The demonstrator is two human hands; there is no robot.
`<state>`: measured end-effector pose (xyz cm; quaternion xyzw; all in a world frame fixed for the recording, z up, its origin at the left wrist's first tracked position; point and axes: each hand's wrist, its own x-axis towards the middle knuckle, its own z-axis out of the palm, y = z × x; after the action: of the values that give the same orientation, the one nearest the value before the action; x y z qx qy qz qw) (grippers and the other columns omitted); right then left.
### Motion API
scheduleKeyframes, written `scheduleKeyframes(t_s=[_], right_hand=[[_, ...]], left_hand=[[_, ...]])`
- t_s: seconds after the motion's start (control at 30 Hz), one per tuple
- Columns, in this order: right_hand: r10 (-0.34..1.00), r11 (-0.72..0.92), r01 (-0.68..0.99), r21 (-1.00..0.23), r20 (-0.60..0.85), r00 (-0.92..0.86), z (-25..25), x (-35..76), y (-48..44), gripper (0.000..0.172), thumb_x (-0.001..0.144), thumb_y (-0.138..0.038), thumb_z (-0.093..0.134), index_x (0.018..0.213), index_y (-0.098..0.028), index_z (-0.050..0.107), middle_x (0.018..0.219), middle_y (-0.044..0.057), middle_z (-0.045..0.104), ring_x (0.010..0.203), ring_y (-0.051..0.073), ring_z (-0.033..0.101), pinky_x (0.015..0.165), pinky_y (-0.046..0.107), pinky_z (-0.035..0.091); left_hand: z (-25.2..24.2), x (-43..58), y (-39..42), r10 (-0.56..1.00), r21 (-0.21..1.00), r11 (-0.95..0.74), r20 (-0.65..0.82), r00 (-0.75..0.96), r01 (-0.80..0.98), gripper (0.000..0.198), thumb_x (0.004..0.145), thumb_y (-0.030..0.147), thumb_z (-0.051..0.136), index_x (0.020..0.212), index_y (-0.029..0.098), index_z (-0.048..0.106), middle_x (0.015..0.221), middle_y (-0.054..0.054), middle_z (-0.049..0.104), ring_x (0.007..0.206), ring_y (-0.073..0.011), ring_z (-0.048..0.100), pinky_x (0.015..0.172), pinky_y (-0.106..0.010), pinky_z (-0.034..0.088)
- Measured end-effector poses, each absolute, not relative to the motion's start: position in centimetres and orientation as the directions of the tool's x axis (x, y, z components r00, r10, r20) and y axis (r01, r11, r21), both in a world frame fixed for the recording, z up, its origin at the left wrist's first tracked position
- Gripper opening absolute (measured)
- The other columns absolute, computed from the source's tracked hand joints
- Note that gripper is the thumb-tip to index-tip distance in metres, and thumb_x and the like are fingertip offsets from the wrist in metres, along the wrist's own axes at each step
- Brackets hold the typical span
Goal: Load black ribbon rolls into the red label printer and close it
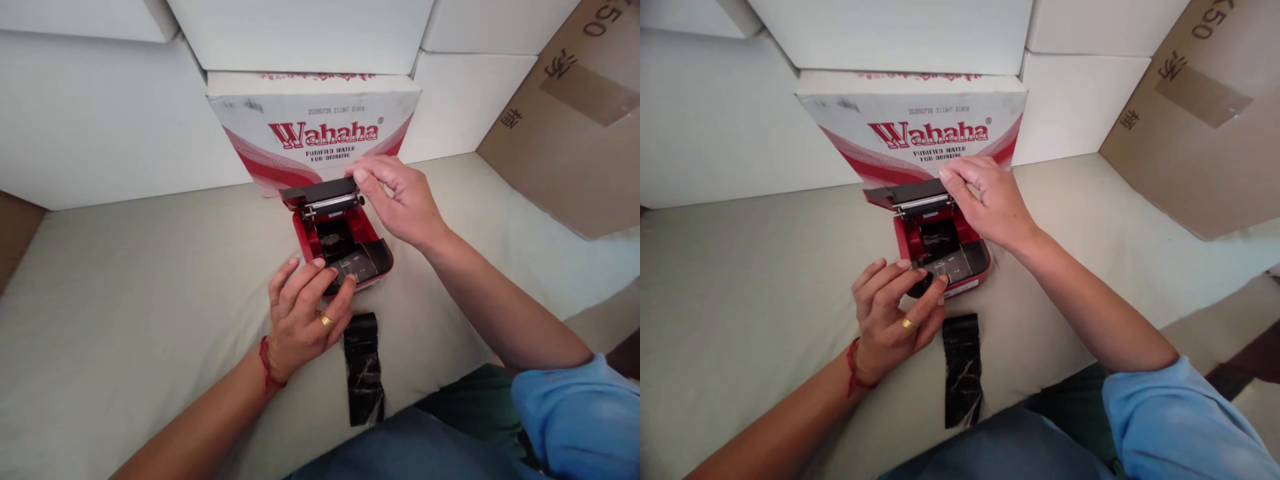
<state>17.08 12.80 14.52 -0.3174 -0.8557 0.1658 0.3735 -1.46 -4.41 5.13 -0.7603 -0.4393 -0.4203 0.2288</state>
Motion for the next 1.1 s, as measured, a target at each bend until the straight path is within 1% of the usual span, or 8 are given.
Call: scheduleKeyframes(t_s=[0.13,0.27,0.47,0.6,0.73,0.83,0.9,1.1], right_hand=[[0.657,0.754,0.473,-0.456,0.509,-0.556,14.2,19.0,9.7,0.052,0.122,-0.062,0.043,0.133,-0.033,0.086,0.138,0.004,0.086,0.151,0.030,0.071,0.133,0.058,0.054],[0.647,0.762,0.488,-0.425,0.486,-0.588,12.1,20.8,7.4,0.041,0.122,-0.045,0.050,0.129,-0.031,0.088,0.137,0.003,0.089,0.142,0.026,0.079,0.137,0.056,0.051],[0.579,0.814,0.438,-0.381,0.592,-0.561,9.9,21.3,6.1,0.035,0.120,-0.027,0.055,0.127,-0.019,0.088,0.138,0.010,0.088,0.137,0.023,0.082,0.125,0.041,0.063],[0.601,0.796,0.464,-0.387,0.595,-0.534,10.0,20.7,5.7,0.035,0.119,-0.024,0.055,0.126,-0.021,0.089,0.135,0.008,0.089,0.134,0.022,0.083,0.121,0.039,0.067],[0.653,0.751,0.523,-0.402,0.566,-0.502,10.0,20.4,4.9,0.035,0.118,-0.027,0.056,0.127,-0.025,0.090,0.137,0.006,0.088,0.137,0.024,0.082,0.124,0.044,0.066],[0.663,0.744,0.520,-0.420,0.560,-0.496,9.9,20.3,4.3,0.035,0.118,-0.027,0.056,0.128,-0.026,0.090,0.138,0.006,0.087,0.138,0.026,0.082,0.124,0.047,0.066],[0.669,0.738,0.523,-0.426,0.559,-0.489,9.8,20.2,4.0,0.035,0.118,-0.027,0.056,0.129,-0.025,0.090,0.139,0.007,0.087,0.138,0.026,0.082,0.124,0.047,0.066],[0.686,0.724,0.526,-0.447,0.552,-0.475,9.6,20.2,4.0,0.035,0.117,-0.029,0.056,0.129,-0.027,0.090,0.139,0.005,0.087,0.138,0.026,0.081,0.124,0.048,0.066]], left_hand=[[4.5,-1.7,-4.4,0.480,0.037,-0.514,0.840,0.252,0.857,0.044,0.093,0.019,0.082,0.134,0.033,0.079,0.128,-0.008,0.076,0.137,-0.0292,0.068,0.136,-0.053,0.045],[3.8,-2.0,-4.5,0.505,0.089,-0.520,0.834,0.222,0.849,0.053,0.092,0.021,0.083,0.140,0.042,0.077,0.135,-0.005,0.074,0.147,-0.0308,0.064,0.141,-0.058,0.039],[4.3,-2.3,-4.2,0.539,0.106,-0.580,0.793,0.283,0.808,0.046,0.094,0.017,0.079,0.138,0.029,0.075,0.134,-0.010,0.074,0.146,-0.0313,0.069,0.138,-0.058,0.044],[4.4,-2.2,-4.1,0.584,0.174,-0.597,0.763,0.277,0.783,0.051,0.097,0.014,0.073,0.146,0.028,0.070,0.134,-0.010,0.076,0.138,-0.0297,0.077,0.135,-0.060,0.047],[4.6,-2.3,-4.2,0.576,0.309,-0.607,0.806,0.137,0.732,0.065,0.101,0.021,0.072,0.163,0.034,0.059,0.148,-0.011,0.074,0.149,-0.0328,0.071,0.135,-0.061,0.048],[5.1,-2.9,-3.9,0.675,0.526,-0.580,0.738,0.005,0.623,0.063,0.113,0.033,0.059,0.175,0.035,0.046,0.159,-0.013,0.073,0.158,-0.0326,0.066,0.142,-0.064,0.037],[5.3,-3.4,-3.5,0.761,0.668,-0.522,0.646,-0.065,0.530,0.059,0.120,0.037,0.045,0.179,0.033,0.041,0.153,-0.012,0.079,0.155,-0.0289,0.070,0.144,-0.063,0.034],[5.2,-4.3,-2.6,0.791,0.719,-0.457,0.598,-0.131,0.524,0.046,0.123,0.040,0.042,0.160,0.028,0.066,0.134,-0.007,0.089,0.141,-0.0265,0.079,0.141,-0.060,0.039]])
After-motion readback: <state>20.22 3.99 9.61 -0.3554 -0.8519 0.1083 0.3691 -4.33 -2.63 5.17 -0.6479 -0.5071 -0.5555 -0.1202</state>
